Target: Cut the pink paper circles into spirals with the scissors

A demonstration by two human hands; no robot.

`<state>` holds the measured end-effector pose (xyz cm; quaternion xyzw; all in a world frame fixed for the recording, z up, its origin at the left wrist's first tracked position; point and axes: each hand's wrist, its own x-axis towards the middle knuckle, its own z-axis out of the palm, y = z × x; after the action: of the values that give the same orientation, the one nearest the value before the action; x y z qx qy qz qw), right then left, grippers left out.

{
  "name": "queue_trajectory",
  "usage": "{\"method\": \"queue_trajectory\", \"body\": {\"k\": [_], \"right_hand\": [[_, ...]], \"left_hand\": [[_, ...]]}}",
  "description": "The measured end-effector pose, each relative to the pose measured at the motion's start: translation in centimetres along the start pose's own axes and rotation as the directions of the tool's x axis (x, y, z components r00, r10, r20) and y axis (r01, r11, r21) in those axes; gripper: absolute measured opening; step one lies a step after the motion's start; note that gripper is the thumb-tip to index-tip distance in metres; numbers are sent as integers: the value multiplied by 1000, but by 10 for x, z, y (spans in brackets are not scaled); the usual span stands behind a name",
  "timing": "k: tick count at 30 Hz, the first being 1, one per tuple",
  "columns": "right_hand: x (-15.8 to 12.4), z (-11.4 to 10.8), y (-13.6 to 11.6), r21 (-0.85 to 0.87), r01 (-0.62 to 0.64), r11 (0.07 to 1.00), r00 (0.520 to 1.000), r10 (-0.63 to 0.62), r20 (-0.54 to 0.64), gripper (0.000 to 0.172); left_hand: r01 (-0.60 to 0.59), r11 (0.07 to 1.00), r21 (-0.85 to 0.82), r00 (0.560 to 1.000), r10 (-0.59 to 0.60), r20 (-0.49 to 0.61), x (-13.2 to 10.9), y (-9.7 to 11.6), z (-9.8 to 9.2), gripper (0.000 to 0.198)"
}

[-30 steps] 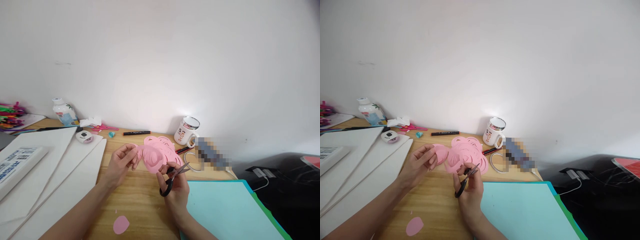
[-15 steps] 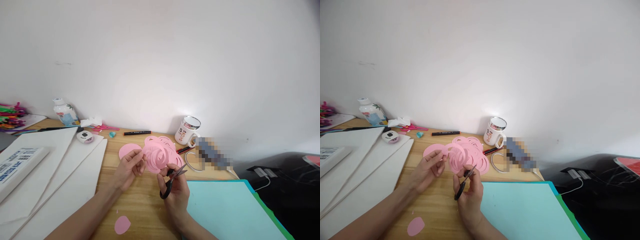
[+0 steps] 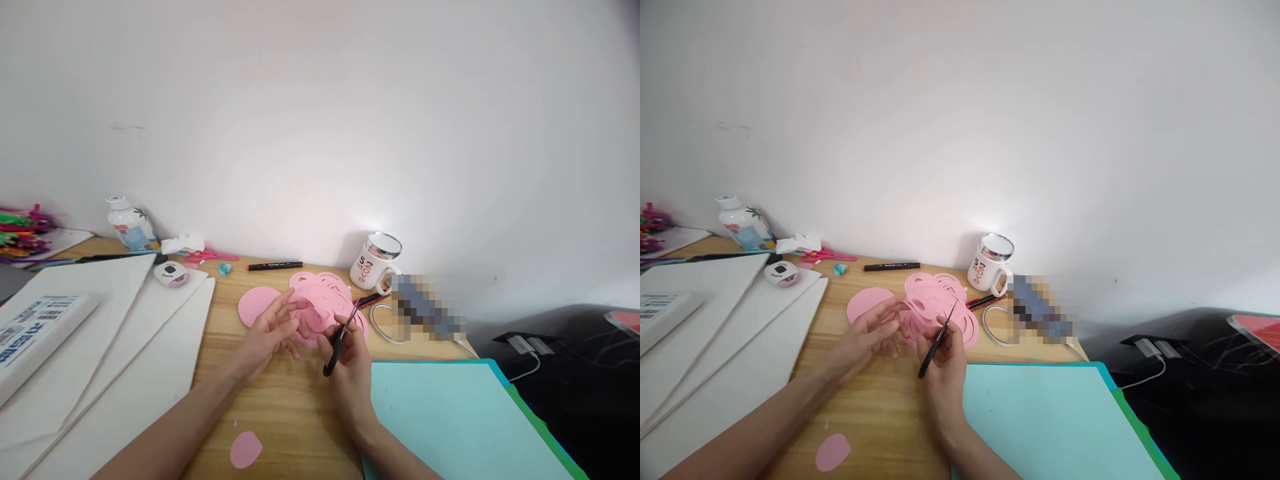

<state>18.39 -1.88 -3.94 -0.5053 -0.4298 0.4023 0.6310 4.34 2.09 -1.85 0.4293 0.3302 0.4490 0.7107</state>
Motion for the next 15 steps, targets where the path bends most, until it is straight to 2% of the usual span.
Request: {"method": "queue_trajectory", "body": {"k": [4, 10, 13, 15], "right_hand": [[0, 1, -2, 41, -48, 998, 999, 48, 0, 32], [-1, 0, -5, 49, 7, 999, 999, -5, -35, 34], [-1, -1, -3, 40, 20, 999, 997, -17, -69, 37], [0, -2, -1, 42, 9, 999, 996, -5, -92, 38]], "left_hand": [[17, 994, 107, 999, -14, -32, 2, -4, -4, 46], [-44, 984, 173, 997, 33, 66, 2, -2, -5, 45], [-62, 918, 392, 995, 28, 94, 2, -3, -6, 44], [-136, 794, 593, 991, 97, 97, 3, -8, -8, 40]]}}
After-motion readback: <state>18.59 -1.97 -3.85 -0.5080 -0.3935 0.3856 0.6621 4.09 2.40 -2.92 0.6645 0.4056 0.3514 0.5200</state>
